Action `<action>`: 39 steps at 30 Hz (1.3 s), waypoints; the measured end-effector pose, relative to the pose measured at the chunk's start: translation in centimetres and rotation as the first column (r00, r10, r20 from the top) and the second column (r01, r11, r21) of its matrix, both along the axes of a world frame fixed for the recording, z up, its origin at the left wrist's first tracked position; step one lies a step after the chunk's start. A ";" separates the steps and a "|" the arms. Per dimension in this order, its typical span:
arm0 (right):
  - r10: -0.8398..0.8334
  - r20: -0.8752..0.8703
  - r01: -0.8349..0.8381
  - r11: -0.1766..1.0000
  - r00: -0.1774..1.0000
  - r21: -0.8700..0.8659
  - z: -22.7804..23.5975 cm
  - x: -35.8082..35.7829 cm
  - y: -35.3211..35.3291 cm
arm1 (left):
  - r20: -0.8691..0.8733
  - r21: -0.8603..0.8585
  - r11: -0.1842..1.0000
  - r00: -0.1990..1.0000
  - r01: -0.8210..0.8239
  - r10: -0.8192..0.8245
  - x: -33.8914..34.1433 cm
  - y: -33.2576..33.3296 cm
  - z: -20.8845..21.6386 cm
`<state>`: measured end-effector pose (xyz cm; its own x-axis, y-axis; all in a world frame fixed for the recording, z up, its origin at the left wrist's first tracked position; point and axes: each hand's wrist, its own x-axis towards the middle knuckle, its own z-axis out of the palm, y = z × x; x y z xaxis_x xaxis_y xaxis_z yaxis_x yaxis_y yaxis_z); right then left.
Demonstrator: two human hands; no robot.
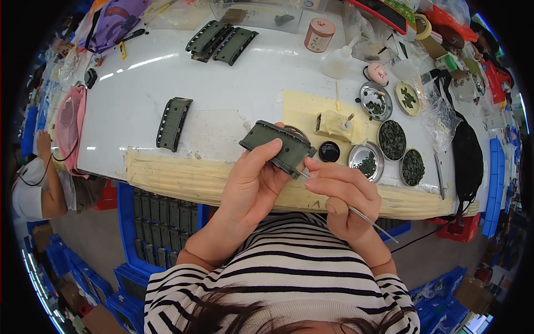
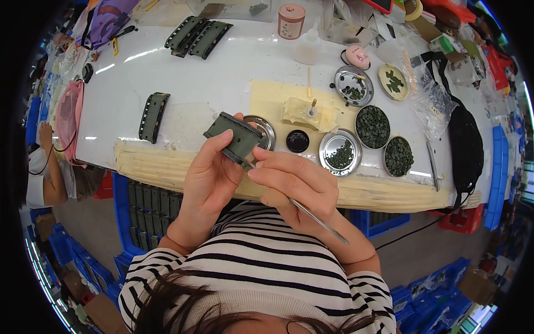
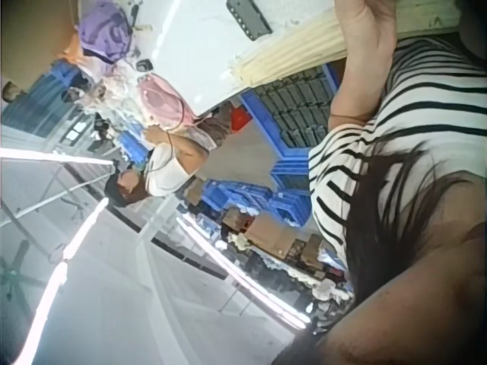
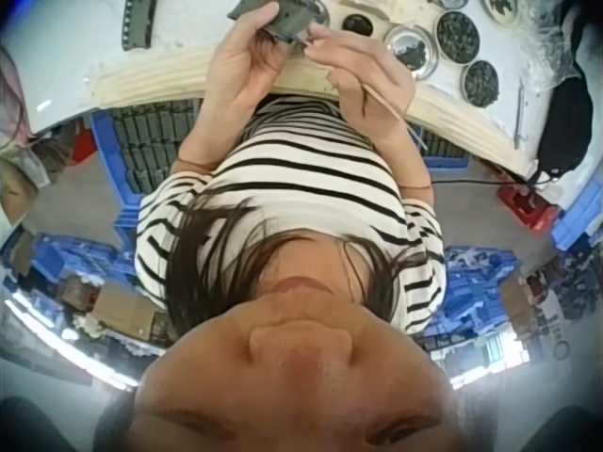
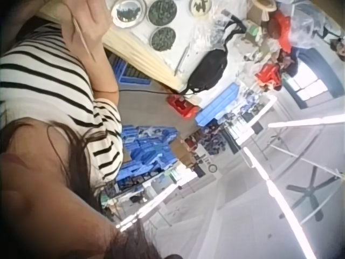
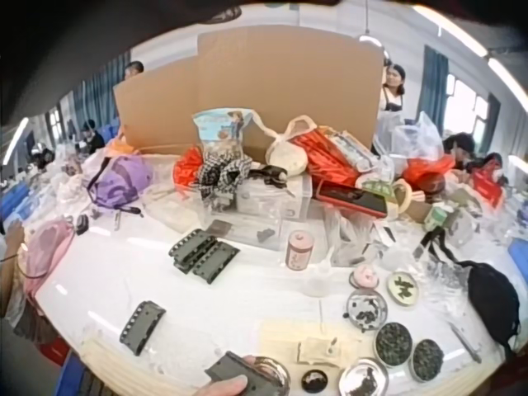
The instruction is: Applying detail or paint to small green components of a toy tank model using a fine-tipped tool.
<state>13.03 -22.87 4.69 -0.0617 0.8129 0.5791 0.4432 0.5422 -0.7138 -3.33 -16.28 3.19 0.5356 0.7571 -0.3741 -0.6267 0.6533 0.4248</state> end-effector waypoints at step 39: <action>-0.007 0.184 -0.032 0.978 0.983 0.208 0.6 0.3 -0.7 | 0.198 0.138 0.977 0.962 0.163 -0.188 0.5 1.5 -0.4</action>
<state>13.32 -23.59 5.28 -0.1918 0.6734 0.7139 0.5480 0.6770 -0.4914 -2.85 -14.76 2.79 0.7204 0.6765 -0.1525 -0.5898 0.7134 0.3785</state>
